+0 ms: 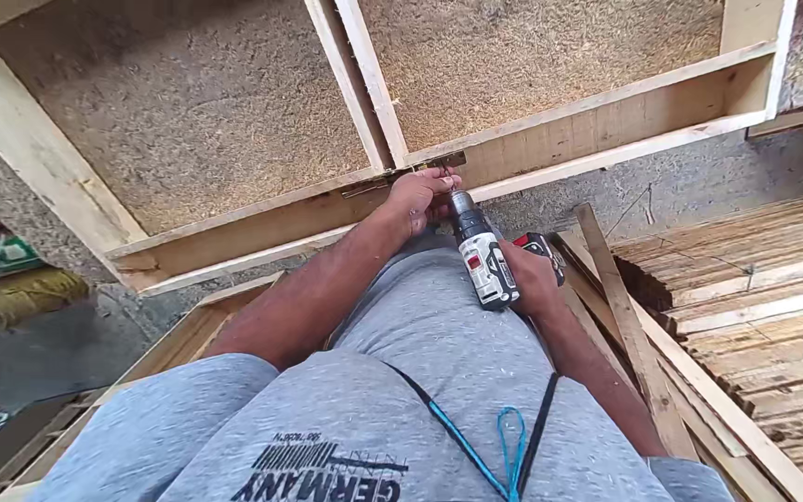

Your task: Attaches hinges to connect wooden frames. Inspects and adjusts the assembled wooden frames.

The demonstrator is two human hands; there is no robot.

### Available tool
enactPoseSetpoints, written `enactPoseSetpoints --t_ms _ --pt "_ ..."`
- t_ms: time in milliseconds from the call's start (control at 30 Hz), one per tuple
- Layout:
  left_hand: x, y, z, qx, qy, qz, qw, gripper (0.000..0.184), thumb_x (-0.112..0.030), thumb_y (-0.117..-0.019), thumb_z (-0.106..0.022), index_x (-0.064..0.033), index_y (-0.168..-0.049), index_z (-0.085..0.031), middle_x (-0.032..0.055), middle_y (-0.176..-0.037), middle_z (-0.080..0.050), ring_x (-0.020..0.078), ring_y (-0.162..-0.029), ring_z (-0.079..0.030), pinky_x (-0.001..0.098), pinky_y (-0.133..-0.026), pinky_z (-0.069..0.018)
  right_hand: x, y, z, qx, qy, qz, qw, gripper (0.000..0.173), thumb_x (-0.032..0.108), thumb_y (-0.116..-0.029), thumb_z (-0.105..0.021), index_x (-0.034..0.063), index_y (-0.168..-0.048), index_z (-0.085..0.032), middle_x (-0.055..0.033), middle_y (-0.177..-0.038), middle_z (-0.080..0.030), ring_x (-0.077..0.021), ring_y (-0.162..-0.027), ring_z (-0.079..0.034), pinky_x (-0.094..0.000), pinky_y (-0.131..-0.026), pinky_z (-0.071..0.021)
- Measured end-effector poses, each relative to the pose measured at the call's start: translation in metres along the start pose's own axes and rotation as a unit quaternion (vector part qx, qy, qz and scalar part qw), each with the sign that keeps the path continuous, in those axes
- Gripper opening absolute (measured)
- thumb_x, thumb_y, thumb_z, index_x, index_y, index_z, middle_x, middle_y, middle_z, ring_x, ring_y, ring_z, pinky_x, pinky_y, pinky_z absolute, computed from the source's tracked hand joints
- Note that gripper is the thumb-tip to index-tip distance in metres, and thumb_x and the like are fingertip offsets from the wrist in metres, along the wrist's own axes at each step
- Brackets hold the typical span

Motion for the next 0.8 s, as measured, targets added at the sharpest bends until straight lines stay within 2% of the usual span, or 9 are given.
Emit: enactPoseSetpoints --t_ms 367,467,500,533,600,633,667,733,800 --pt "0.002 0.000 0.003 -0.004 -0.009 -0.002 1.000 0.027 -0.014 -0.1049 -0.058 -0.0121 -0.132 -0.061 0.0064 -0.110 -0.074 0.0167 -0.085 -0.072 0.0318 -0.073 -0.0598 -0.001 0.003 -0.022 -0.040 -0.020 -0.001 0.999 0.057 0.052 -0.0903 -0.060 0.0064 -0.124 -0.068 -0.0117 -0.098 -0.077 -0.0289 -0.083 -0.075 -0.0529 -0.064 -0.0589" --pt "-0.005 0.013 0.008 -0.019 -0.136 -0.071 0.988 0.029 -0.011 -0.1041 -0.059 -0.0052 -0.132 -0.063 0.0104 -0.111 -0.073 0.0200 -0.089 -0.074 0.0379 -0.079 -0.0630 -0.004 0.004 -0.029 -0.043 -0.042 -0.006 0.998 0.054 0.050 -0.0921 -0.061 0.0061 -0.121 -0.068 -0.0117 -0.099 -0.076 -0.0279 -0.083 -0.076 -0.0525 -0.065 -0.0595" --pt "-0.016 0.028 0.011 -0.029 -0.246 -0.122 0.961 0.028 -0.015 -0.1044 -0.060 -0.0064 -0.130 -0.066 0.0085 -0.113 -0.074 0.0184 -0.093 -0.075 0.0384 -0.082 -0.0638 -0.005 0.004 -0.030 -0.044 -0.048 -0.005 0.998 0.052 0.050 -0.0925 -0.061 0.0061 -0.121 -0.069 -0.0116 -0.098 -0.076 -0.0276 -0.083 -0.075 -0.0523 -0.065 -0.0597" --pt "-0.034 0.047 0.012 -0.056 -0.366 -0.199 0.907 0.025 -0.021 -0.1042 -0.061 -0.0110 -0.125 -0.072 0.0041 -0.111 -0.077 0.0142 -0.094 -0.076 0.0372 -0.083 -0.0639 -0.006 0.003 -0.030 -0.046 -0.052 -0.006 0.998 0.052 0.049 -0.0928 -0.061 0.0061 -0.120 -0.069 -0.0117 -0.097 -0.076 -0.0276 -0.082 -0.075 -0.0523 -0.065 -0.0595" --pt "-0.074 0.081 0.015 -0.112 -0.535 -0.399 0.736 0.026 -0.031 -0.1035 -0.062 -0.0158 -0.119 -0.075 0.0016 -0.113 -0.076 0.0133 -0.102 -0.072 0.0401 -0.091 -0.0593 -0.006 0.003 -0.031 -0.050 -0.054 -0.007 0.997 0.052 0.049 -0.0931 -0.060 0.0060 -0.120 -0.069 -0.0117 -0.096 -0.076 -0.0277 -0.082 -0.075 -0.0519 -0.064 -0.0595" --pt "-0.088 0.080 0.017 -0.110 -0.598 -0.451 0.653 0.035 -0.039 -0.1025 -0.060 -0.0147 -0.125 -0.072 0.0046 -0.126 -0.072 0.0209 -0.121 -0.066 0.0471 -0.104 -0.0517 -0.006 0.004 -0.033 -0.051 -0.055 -0.008 0.997 0.052 0.049 -0.0933 -0.060 0.0060 -0.120 -0.069 -0.0117 -0.096 -0.076 -0.0275 -0.081 -0.075 -0.0514 -0.064 -0.0594" --pt "-0.096 0.064 0.020 -0.088 -0.655 -0.456 0.595 0.050 -0.049 -0.1000 -0.059 -0.0134 -0.134 -0.066 0.0074 -0.141 -0.064 0.0305 -0.141 -0.050 0.0558 -0.119 -0.0355 -0.007 0.005 -0.034 -0.051 -0.057 -0.008 0.997 0.051 0.048 -0.0942 -0.059 0.0058 -0.120 -0.069 -0.0118 -0.096 -0.076 -0.0275 -0.081 -0.075 -0.0511 -0.064 -0.0594" --pt "-0.092 0.018 0.024 -0.032 -0.750 -0.405 0.522 0.066 -0.057 -0.0960 -0.060 -0.0114 -0.143 -0.058 0.0108 -0.156 -0.050 0.0441 -0.156 -0.020 0.0702 -0.123 -0.0098 -0.008 0.004 -0.034 -0.054 -0.064 -0.009 0.996 0.045 0.044 -0.0964 -0.059 0.0049 -0.117 -0.069 -0.0124 -0.094 -0.076 -0.0281 -0.080 -0.075 -0.0513 -0.064 -0.0593" --pt "-0.080 -0.004 0.022 -0.029 -0.761 -0.419 0.494 0.054 -0.049 -0.0945 -0.063 -0.0094 -0.131 -0.066 0.0148 -0.139 -0.065 0.0500 -0.154 -0.022 0.0705 -0.123 -0.0058 -0.007 0.003 -0.033 -0.070 -0.064 -0.009 0.996 0.042 0.042 -0.0977 -0.058 0.0047 -0.113 -0.070 -0.0127 -0.090 -0.076 -0.0287 -0.077 -0.075 -0.0512 -0.061 -0.0585"
Point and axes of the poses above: each hand's wrist, its own y-axis away from the middle knuckle, its own z-axis out of the back of the hand, x = y × z, the point moved 7 cm from there along -y, towards the middle knuckle
